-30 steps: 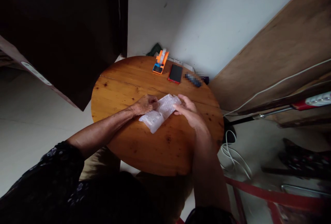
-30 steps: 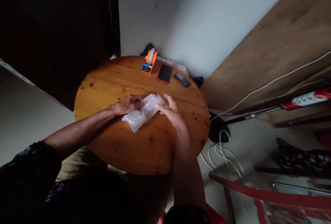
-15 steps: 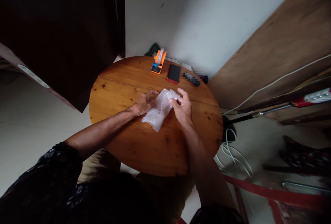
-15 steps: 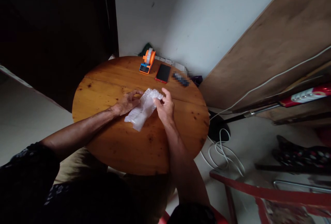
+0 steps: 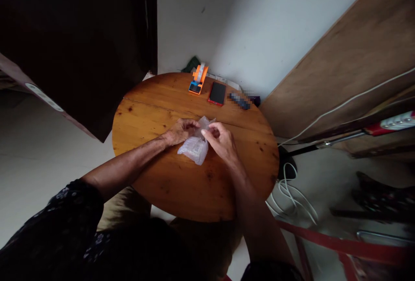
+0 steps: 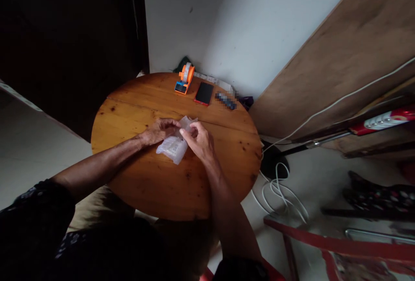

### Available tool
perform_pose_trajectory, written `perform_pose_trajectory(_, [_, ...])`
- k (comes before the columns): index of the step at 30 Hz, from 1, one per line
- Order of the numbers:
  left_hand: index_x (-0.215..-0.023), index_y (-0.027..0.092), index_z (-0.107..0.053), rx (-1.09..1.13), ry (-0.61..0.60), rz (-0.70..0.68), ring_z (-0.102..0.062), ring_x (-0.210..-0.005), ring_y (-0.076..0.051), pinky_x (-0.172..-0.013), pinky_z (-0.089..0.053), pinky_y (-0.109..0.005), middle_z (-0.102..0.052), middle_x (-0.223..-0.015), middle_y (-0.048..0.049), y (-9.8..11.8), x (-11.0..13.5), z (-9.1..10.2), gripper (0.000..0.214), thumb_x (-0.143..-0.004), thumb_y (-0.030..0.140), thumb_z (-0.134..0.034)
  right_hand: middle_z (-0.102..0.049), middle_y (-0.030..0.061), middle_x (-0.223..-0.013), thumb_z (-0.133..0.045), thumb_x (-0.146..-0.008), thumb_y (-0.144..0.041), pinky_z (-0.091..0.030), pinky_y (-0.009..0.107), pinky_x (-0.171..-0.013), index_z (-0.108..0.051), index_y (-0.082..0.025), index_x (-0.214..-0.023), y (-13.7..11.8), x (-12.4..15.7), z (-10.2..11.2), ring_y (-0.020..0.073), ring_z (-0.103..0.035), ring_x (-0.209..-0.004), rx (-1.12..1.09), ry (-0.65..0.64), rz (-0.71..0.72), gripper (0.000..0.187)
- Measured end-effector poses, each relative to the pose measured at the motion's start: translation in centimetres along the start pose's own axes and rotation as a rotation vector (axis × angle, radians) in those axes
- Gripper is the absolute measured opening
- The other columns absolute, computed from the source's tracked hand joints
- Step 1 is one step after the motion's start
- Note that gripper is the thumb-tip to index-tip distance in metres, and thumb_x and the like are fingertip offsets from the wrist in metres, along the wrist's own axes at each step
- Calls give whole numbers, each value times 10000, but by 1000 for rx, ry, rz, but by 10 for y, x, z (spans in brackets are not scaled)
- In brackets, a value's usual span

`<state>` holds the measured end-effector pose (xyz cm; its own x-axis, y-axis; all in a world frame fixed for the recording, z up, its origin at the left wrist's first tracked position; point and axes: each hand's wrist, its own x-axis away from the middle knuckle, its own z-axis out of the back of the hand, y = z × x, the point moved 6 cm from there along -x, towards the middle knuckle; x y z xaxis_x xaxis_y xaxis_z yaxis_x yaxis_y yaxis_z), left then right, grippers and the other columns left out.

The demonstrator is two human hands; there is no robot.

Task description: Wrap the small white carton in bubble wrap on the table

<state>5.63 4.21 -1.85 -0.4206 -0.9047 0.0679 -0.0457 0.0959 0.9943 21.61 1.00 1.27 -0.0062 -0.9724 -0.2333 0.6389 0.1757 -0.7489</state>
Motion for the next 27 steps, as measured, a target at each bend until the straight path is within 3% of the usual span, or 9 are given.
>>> perform_pose_trajectory(6, [-1009, 110, -705, 72, 6, 8, -601, -634, -83, -658, -490, -211, -718, -820, -16, 0, 1, -1, 245, -776, 87, -632, -721, 41, -742, -562, -814, -376, -487, 338, -671, -664, -228, -768, 8, -5, 3, 206, -646, -676, 33, 53, 21, 186])
perform_pose_trajectory(12, [-970, 106, -698, 98, 231, 62, -581, -649, -85, -663, -472, -219, -716, -851, -18, -3, -5, 15, 245, -786, 2, -575, -671, -4, -663, -605, -765, -381, -524, 346, -646, -631, -240, -753, 36, -13, 19, 195, -635, -606, -261, 184, -174, 143])
perform_pose_trajectory(17, [-1006, 116, -690, 43, 203, 92, -585, -685, -102, -675, -479, -231, -704, -860, -29, -1, -3, 13, 217, -823, 39, -603, -681, -6, -671, -634, -765, -410, -542, 351, -656, -611, -253, -726, 43, -15, 21, 194, -651, -628, -382, 203, -197, 163])
perform_pose_trajectory(21, [-1007, 138, -695, -104, 205, -1, -619, -791, -133, -747, -501, -248, -710, -934, -43, 6, -1, 15, 205, -810, 103, -647, -665, -12, -672, -621, -788, -469, -534, 344, -663, -605, -251, -750, 42, -16, 22, 183, -633, -640, -367, 227, -152, 222])
perform_pose_trajectory(27, [-1077, 119, -668, -158, 196, -20, -601, -753, -138, -676, -488, -249, -693, -965, -72, 0, -5, 20, 270, -829, 225, -660, -665, -2, -706, -623, -821, -502, -543, 357, -706, -599, -238, -770, 43, -19, 21, 179, -630, -675, -398, 226, -120, 270])
